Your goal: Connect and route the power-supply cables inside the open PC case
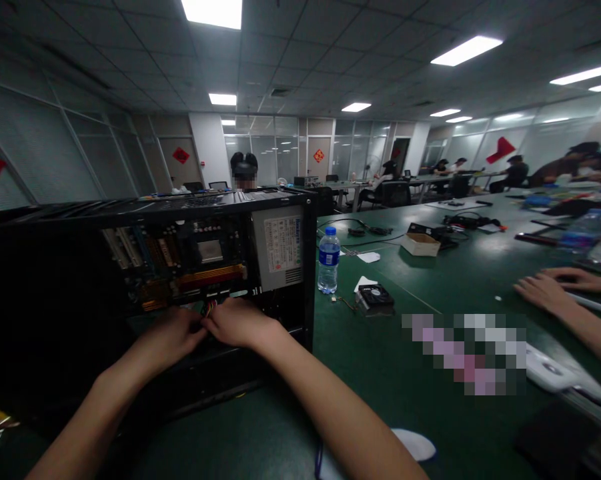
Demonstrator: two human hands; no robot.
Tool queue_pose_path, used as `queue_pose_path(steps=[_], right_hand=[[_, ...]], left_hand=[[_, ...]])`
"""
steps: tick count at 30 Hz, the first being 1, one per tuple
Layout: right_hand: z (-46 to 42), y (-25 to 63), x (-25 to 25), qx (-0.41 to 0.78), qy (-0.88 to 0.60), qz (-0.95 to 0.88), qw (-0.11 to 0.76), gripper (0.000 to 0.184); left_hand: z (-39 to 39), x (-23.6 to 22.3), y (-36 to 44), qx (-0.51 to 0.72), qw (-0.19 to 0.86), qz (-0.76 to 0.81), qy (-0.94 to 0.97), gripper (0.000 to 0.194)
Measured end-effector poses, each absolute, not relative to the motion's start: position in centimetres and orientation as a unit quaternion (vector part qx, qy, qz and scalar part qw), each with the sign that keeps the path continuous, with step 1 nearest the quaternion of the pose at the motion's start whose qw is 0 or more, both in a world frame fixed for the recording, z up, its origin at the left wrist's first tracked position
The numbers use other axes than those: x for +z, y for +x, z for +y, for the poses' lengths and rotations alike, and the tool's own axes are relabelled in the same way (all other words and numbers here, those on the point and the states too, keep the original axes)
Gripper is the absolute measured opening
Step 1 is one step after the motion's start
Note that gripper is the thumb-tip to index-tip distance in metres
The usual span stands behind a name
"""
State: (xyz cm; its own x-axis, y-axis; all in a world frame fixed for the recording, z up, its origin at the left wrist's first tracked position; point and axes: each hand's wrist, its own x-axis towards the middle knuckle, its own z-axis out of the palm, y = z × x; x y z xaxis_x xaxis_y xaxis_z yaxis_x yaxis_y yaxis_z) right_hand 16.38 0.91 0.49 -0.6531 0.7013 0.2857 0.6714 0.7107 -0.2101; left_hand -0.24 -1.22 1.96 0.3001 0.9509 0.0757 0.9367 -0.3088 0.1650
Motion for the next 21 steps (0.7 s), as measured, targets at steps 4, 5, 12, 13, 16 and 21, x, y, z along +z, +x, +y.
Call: queue_pose_path(steps=[4,5,12,13,16,21], right_hand=[[0.82,16.43,0.71,0.028,-0.369,-0.915,0.157,0.042],[0.76,16.42,0.79,0.027,-0.367,-0.918,0.147,0.043],[0.67,16.39,0.68,0.048,-0.417,-0.899,0.127,0.054],[0.67,16.43,0.67,0.058,-0.431,-0.893,0.115,0.059],[0.66,16.55,0.82,0.079,-0.466,-0.879,0.070,0.068],[0.72,16.58,1.12,0.092,-0.459,-0.884,0.013,0.041]], left_hand=[[-1.53,2.18,0.00,0.094,0.068,0.563,0.819,0.025],[-1.58,2.18,0.06,0.094,0.078,0.558,0.821,0.024],[-1.80,2.20,0.32,0.087,0.072,0.607,0.787,0.025],[-1.85,2.28,0.38,0.088,0.064,0.615,0.781,0.026],[-2.02,2.51,0.56,0.094,0.060,0.619,0.777,0.030],[-2.04,2.45,0.57,0.100,0.066,0.605,0.787,0.039]])
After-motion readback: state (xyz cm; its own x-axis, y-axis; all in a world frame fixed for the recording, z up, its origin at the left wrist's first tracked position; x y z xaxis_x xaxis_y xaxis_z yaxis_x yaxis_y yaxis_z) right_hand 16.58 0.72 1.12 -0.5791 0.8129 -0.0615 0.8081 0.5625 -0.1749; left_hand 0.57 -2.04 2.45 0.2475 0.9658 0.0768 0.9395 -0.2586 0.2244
